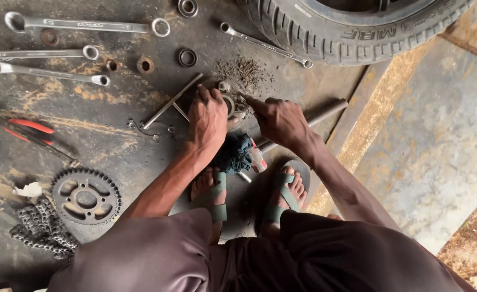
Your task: Repairing and cleaning a motorcycle wheel hub and bearings.
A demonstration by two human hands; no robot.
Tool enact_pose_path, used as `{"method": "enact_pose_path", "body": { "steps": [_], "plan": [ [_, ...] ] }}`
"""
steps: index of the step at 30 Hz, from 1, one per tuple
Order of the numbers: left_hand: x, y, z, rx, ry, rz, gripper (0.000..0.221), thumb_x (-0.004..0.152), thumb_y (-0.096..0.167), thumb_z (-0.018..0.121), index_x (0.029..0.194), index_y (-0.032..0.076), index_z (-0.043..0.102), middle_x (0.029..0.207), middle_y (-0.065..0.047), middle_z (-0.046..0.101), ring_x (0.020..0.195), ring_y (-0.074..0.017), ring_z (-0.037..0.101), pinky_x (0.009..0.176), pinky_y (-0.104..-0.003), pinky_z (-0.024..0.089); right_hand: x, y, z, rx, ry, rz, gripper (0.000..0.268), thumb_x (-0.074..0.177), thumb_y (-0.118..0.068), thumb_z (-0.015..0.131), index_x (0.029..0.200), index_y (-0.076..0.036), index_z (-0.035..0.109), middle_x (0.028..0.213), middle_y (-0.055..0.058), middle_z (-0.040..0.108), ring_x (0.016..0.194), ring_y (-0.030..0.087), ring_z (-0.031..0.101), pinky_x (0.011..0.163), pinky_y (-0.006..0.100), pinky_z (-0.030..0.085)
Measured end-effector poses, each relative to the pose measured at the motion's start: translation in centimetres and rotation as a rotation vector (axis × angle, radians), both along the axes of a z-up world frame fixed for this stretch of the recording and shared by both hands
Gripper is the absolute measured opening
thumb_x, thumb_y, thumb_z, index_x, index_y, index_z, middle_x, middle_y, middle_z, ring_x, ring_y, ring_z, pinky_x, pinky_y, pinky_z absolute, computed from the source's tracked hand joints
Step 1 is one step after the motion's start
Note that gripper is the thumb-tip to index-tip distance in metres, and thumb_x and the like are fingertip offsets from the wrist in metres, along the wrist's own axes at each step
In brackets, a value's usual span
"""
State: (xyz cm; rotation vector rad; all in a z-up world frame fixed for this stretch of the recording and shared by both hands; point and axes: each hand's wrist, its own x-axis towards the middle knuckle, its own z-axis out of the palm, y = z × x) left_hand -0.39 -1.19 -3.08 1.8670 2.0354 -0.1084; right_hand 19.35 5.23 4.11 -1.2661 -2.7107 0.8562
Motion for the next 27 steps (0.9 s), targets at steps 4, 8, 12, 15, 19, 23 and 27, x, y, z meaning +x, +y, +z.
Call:
{"method": "enact_pose_path", "body": {
  "steps": [4,8,12,15,19,23,27],
  "plan": [
    [0.9,0.4,1.3,0.035,0.002,0.008,0.087,0.075,0.035,0.086,0.139,-0.011,0.051,0.144,-0.042,0.046,0.121,-0.0432,0.059,0.094,-0.045,0.053,-3.6,2.2,0.9,-0.217,-0.077,-0.052,0.04,0.108,-0.021,0.05,0.148,-0.022,0.056,0.058,0.006,0.058,0.038,0.018,0.04,0.032,0.037,0.034],
    [1.0,1.0,3.1,-0.006,0.032,-0.003,0.11,0.056,0.057,0.091,0.132,-0.011,0.051,0.141,-0.04,0.046,0.129,-0.0444,0.055,0.103,-0.047,0.049,-1.0,0.0,0.0,-0.092,-0.138,-0.031,0.043,0.105,-0.021,0.052,0.147,-0.017,0.056,0.059,0.007,0.058,0.035,0.014,0.04,0.028,0.033,0.031],
    [0.2,1.5,4.8,-0.076,0.018,-0.02,0.107,0.064,0.057,0.089,0.135,-0.013,0.051,0.143,-0.04,0.048,0.128,-0.0409,0.056,0.105,-0.043,0.052,1.6,-0.3,0.5,0.021,-0.016,0.098,0.044,0.103,-0.02,0.05,0.146,-0.022,0.061,0.058,0.004,0.055,0.041,0.012,0.039,0.035,0.031,0.031],
    [0.7,1.7,5.1,-0.123,0.02,-0.055,0.105,0.068,0.057,0.089,0.138,-0.012,0.051,0.144,-0.038,0.049,0.127,-0.0398,0.058,0.102,-0.044,0.054,-0.4,1.4,-0.6,-0.067,-0.035,0.063,0.04,0.107,-0.02,0.05,0.145,-0.02,0.061,0.055,0.003,0.054,0.038,0.014,0.039,0.032,0.033,0.031],
    [0.5,1.6,4.2,-0.105,0.024,-0.018,0.112,0.061,0.062,0.089,0.137,-0.01,0.049,0.139,-0.037,0.049,0.123,-0.0406,0.058,0.092,-0.049,0.055,-1.3,1.6,-1.9,-0.039,0.046,0.046,0.033,0.114,-0.019,0.05,0.145,-0.015,0.061,0.06,0.002,0.056,0.037,0.014,0.04,0.03,0.033,0.03],
    [0.3,1.8,4.7,-0.146,-0.022,0.038,0.114,0.063,0.061,0.09,0.141,-0.011,0.047,0.141,-0.038,0.049,0.12,-0.0405,0.06,0.09,-0.049,0.056,1.9,-3.0,1.1,0.091,0.019,0.029,0.045,0.102,-0.019,0.054,0.146,-0.018,0.063,0.058,0.006,0.057,0.042,0.016,0.044,0.037,0.034,0.034],
    [0.2,0.2,0.2,-0.094,0.01,-0.07,0.104,0.067,0.058,0.091,0.138,-0.007,0.051,0.13,-0.039,0.054,0.114,-0.0408,0.062,0.09,-0.049,0.056,1.8,-6.9,2.1,-0.115,0.021,-0.105,0.045,0.102,-0.018,0.058,0.146,-0.014,0.059,0.068,0.009,0.063,0.051,0.023,0.057,0.043,0.039,0.045]
  ]
}}
